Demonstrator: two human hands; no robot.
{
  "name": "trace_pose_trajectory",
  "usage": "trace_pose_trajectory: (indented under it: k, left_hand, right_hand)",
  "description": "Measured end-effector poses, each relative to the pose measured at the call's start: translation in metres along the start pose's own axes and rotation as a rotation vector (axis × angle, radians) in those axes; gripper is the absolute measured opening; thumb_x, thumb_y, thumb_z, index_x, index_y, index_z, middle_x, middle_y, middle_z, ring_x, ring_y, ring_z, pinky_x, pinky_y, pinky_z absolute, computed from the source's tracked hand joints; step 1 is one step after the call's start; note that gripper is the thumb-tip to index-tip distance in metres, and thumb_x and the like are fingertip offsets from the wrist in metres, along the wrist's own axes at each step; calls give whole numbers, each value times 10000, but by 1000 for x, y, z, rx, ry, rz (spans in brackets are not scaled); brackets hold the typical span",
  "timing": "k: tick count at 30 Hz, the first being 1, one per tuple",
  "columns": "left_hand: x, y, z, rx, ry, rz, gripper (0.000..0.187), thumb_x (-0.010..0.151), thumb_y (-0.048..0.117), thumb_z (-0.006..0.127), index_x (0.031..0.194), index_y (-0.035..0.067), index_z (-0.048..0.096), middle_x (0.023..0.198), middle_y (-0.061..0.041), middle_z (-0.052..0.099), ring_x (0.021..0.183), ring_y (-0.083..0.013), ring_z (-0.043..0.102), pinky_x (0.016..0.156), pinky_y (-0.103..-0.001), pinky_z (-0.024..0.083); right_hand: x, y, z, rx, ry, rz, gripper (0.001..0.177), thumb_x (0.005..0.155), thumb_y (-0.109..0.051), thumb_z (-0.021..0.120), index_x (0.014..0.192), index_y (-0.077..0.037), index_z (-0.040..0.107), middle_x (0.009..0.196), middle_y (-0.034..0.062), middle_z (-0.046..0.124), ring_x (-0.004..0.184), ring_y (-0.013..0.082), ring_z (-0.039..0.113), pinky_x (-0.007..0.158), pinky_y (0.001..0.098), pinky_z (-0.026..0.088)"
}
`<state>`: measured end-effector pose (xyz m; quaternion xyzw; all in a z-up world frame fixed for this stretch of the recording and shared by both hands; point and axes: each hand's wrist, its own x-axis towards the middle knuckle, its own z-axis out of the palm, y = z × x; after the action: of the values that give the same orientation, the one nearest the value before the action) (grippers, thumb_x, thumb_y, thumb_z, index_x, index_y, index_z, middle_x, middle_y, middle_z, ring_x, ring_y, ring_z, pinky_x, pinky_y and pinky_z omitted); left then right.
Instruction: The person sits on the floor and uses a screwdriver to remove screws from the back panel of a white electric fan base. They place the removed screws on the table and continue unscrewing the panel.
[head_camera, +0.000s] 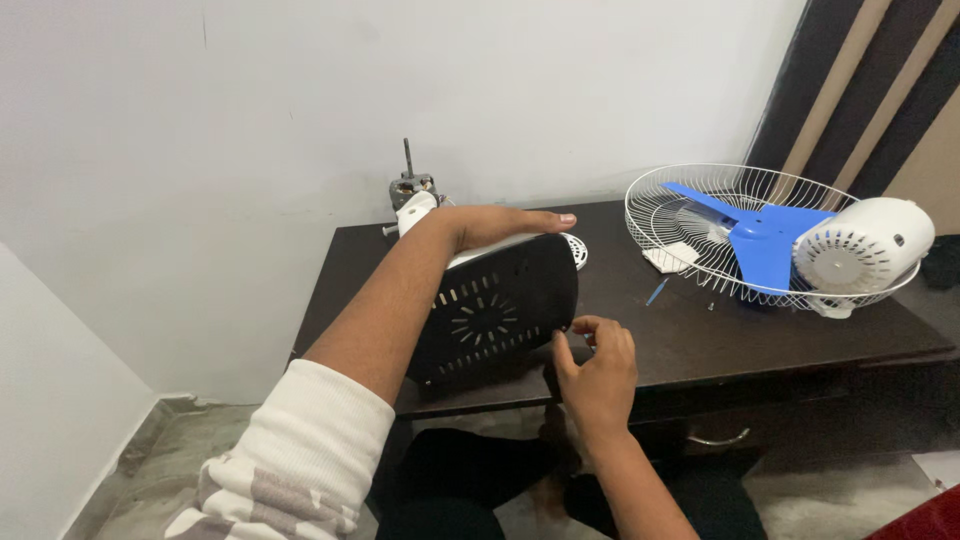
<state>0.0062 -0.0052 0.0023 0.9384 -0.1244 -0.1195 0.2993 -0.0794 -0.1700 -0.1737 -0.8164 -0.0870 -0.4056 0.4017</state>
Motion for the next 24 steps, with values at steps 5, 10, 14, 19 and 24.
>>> trace_pose_trajectory:
  k: [5,10,14,19,24]
  left_hand:
    - [-4,0,-1,-52,-26,-44,1078,561,887,526,1412,236,646,1583,-198,431,1505,-436,305,1138,-718,220]
    - [-9,2,-2,-106,-45,-79,1057,570,880,546,1406,239,641,1555,-210,476,1466,-432,372,1136,-684,288]
    - [-12,4,-3,-86,1,-58,1053,589,876,557,1416,228,617,1556,-226,454,1468,-441,353,1135,-696,276]
    - [-13,0,1,-80,18,-60,1061,576,878,523,1398,221,655,1551,-229,473,1480,-448,366,1136,-713,247]
    - [-7,0,-3,-4,36,45,1089,597,902,506,1442,221,595,1602,-217,371,1526,-431,228,1150,-718,158]
  right_hand:
    - [-2,3,-11,7,-64,41,221,854,-156,754,1019,-27,686,1002,91,677,977,256,624,869,396,519]
    - [2,19,-23,-177,-51,-133,314,848,-194,731,1094,1,727,1108,142,674,1110,332,571,952,428,477]
    - [2,22,-28,-271,-282,-136,305,882,-268,692,1056,-27,762,1159,103,673,1163,297,576,999,457,447]
    - [-5,11,-44,-328,-427,-122,402,886,-328,681,1118,-5,739,1178,104,635,1138,283,580,987,434,467]
    - [9,-7,-60,-452,-700,-16,402,874,-353,728,1164,-75,745,1217,61,614,1188,241,568,1016,380,493]
